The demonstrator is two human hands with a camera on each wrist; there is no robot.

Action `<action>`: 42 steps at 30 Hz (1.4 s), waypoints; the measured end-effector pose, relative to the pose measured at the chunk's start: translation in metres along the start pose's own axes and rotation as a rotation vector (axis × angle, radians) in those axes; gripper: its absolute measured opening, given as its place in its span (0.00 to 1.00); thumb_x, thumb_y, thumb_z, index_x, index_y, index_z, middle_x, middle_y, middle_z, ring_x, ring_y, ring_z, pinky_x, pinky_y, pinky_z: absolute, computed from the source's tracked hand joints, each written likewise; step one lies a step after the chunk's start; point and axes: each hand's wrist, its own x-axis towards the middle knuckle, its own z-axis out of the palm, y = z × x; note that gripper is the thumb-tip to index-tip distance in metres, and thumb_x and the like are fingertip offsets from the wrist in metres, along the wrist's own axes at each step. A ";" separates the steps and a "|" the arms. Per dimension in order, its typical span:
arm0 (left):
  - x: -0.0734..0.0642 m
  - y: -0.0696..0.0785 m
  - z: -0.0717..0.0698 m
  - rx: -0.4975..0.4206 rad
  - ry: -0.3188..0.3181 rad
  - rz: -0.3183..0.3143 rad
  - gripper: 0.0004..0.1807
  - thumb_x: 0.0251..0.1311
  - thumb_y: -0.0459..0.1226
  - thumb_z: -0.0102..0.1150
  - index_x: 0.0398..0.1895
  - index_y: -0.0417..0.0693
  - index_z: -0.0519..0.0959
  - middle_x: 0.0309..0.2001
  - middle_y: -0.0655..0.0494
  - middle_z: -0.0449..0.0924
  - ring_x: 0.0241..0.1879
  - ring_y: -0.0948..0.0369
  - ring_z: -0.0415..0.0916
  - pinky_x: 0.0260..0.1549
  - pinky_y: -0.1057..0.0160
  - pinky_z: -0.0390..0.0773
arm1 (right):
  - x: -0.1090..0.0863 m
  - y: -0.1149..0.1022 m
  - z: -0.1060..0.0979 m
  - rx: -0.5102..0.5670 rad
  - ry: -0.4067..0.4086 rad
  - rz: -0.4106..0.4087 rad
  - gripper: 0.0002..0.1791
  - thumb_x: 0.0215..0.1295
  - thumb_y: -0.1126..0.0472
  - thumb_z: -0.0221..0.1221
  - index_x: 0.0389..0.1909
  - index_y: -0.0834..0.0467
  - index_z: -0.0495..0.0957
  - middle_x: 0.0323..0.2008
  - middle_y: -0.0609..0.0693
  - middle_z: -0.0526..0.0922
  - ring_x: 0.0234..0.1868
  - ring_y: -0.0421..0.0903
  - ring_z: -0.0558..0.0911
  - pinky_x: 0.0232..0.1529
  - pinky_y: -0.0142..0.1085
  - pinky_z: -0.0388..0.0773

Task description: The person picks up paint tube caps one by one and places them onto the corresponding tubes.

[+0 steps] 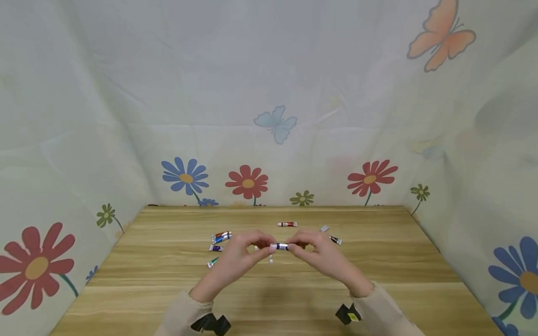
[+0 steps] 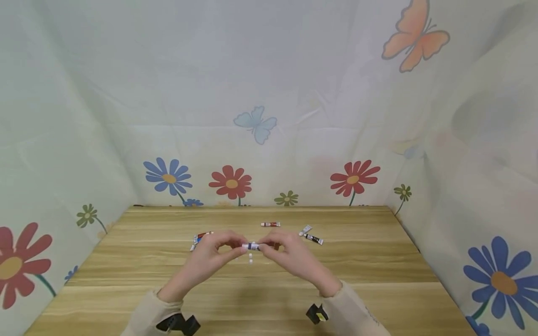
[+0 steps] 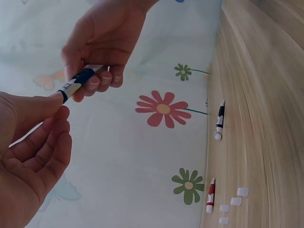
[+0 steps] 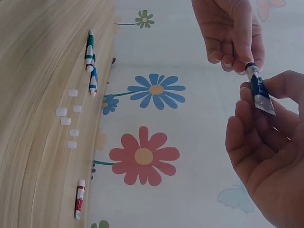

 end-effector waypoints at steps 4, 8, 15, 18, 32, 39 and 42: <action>-0.001 0.000 0.000 0.016 0.028 0.041 0.06 0.66 0.43 0.65 0.44 0.57 0.86 0.39 0.69 0.84 0.35 0.67 0.80 0.34 0.63 0.81 | 0.001 0.000 -0.001 0.025 -0.045 0.018 0.10 0.77 0.54 0.55 0.45 0.48 0.85 0.32 0.42 0.80 0.29 0.42 0.74 0.31 0.35 0.73; -0.001 0.000 0.001 0.041 0.035 0.082 0.07 0.66 0.43 0.65 0.44 0.56 0.86 0.39 0.68 0.84 0.35 0.67 0.80 0.35 0.64 0.81 | 0.001 -0.002 -0.001 0.035 -0.087 0.026 0.11 0.79 0.54 0.51 0.44 0.48 0.83 0.29 0.46 0.76 0.26 0.41 0.70 0.30 0.35 0.70; -0.002 0.004 0.001 0.068 0.081 0.094 0.07 0.67 0.42 0.63 0.44 0.54 0.85 0.38 0.69 0.83 0.35 0.67 0.78 0.35 0.64 0.80 | 0.004 -0.005 0.005 0.051 -0.047 0.061 0.13 0.80 0.54 0.50 0.33 0.49 0.78 0.24 0.44 0.71 0.21 0.38 0.65 0.26 0.33 0.66; -0.002 0.003 0.001 0.068 0.107 0.100 0.06 0.67 0.41 0.64 0.44 0.53 0.85 0.38 0.68 0.83 0.36 0.66 0.79 0.36 0.63 0.80 | 0.004 -0.006 0.006 0.050 -0.029 0.074 0.13 0.80 0.53 0.49 0.38 0.49 0.80 0.26 0.43 0.73 0.22 0.38 0.67 0.27 0.33 0.69; -0.006 0.004 -0.016 0.023 0.213 0.013 0.07 0.66 0.40 0.66 0.45 0.51 0.85 0.39 0.66 0.84 0.37 0.64 0.80 0.43 0.61 0.82 | -0.007 -0.005 -0.003 -0.086 0.172 -0.105 0.20 0.64 0.57 0.69 0.57 0.49 0.81 0.44 0.39 0.81 0.42 0.41 0.78 0.41 0.37 0.80; -0.009 0.007 -0.017 -0.009 0.196 -0.015 0.08 0.65 0.40 0.66 0.45 0.52 0.85 0.39 0.65 0.84 0.37 0.63 0.81 0.43 0.62 0.82 | -0.004 -0.007 0.002 -0.127 0.207 -0.217 0.19 0.63 0.59 0.70 0.55 0.52 0.83 0.45 0.43 0.85 0.42 0.41 0.80 0.41 0.37 0.80; -0.010 0.008 -0.017 -0.020 0.186 -0.021 0.07 0.65 0.40 0.66 0.45 0.53 0.85 0.38 0.65 0.84 0.37 0.63 0.81 0.43 0.62 0.82 | -0.003 -0.009 0.003 -0.121 0.208 -0.234 0.18 0.62 0.60 0.70 0.53 0.52 0.83 0.46 0.42 0.86 0.44 0.42 0.82 0.43 0.39 0.81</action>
